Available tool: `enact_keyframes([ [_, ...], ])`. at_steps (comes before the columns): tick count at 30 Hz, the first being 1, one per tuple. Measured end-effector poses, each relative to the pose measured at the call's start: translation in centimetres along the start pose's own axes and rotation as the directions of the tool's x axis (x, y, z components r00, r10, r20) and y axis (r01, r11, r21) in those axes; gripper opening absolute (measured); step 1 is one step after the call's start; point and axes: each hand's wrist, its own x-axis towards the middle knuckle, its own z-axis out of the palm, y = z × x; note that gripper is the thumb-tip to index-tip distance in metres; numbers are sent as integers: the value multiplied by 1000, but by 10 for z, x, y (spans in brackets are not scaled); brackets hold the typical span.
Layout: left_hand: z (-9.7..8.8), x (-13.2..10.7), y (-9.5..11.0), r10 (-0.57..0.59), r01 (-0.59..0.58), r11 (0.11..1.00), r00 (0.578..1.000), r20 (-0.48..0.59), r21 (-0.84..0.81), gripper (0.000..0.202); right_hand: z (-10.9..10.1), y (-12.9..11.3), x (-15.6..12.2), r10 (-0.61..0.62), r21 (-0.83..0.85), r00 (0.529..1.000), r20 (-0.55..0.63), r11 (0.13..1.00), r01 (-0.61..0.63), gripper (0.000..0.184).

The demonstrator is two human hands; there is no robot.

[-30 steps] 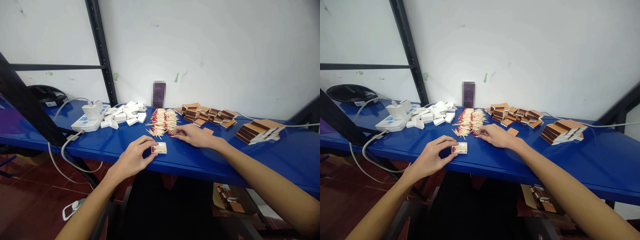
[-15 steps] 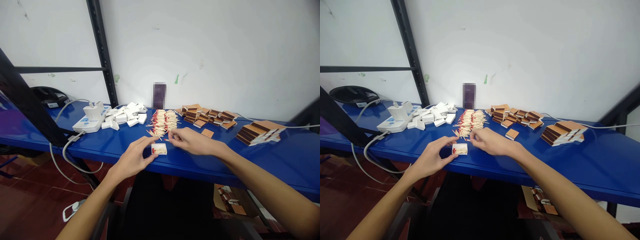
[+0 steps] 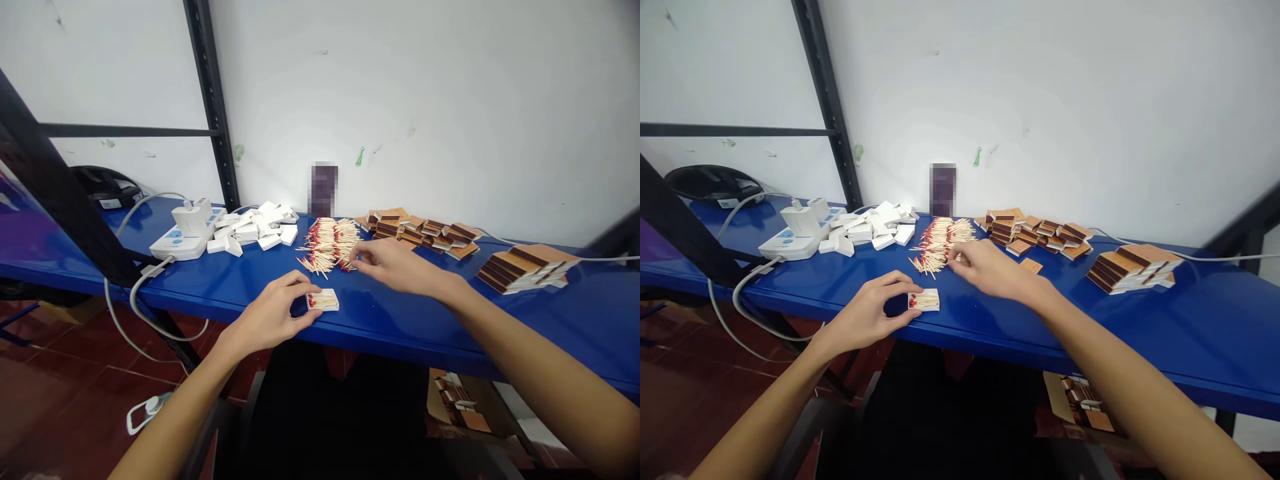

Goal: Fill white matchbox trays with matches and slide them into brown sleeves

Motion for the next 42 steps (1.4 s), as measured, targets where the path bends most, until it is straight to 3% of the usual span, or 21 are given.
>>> enact_keyframes([
  [4, 0, 1, 1, -1, 1, 1000, 1000, 30, 11, 24, -3, 31, 0, 78, -210, 995, 60, 976, -63, 12],
  [7, -2, 0, 1, 29, -28, 999, 999, 42, -19, 28, 3, 41, -1, 89, -263, 994, 69, 962, -68, 15],
  [14, -3, -2, -2, 53, -53, 999, 998, 29, -4, 17, 13, 46, -1, -84, -306, 996, 38, 948, 92, 23],
  [27, 1, -1, -2, 67, -67, 998, 997, -29, 6, 17, 22, 44, 2, -191, -542, 975, 113, 811, 222, 26],
  [34, 1, -1, -2, 70, -70, 998, 997, -32, 1, 17, 22, 45, -8, -76, -323, 996, 40, 942, 85, 20],
  [42, 1, -1, -1, 60, -60, 998, 998, -28, 5, 16, 9, 50, -10, -18, -198, 996, 90, 979, 36, 24],
])
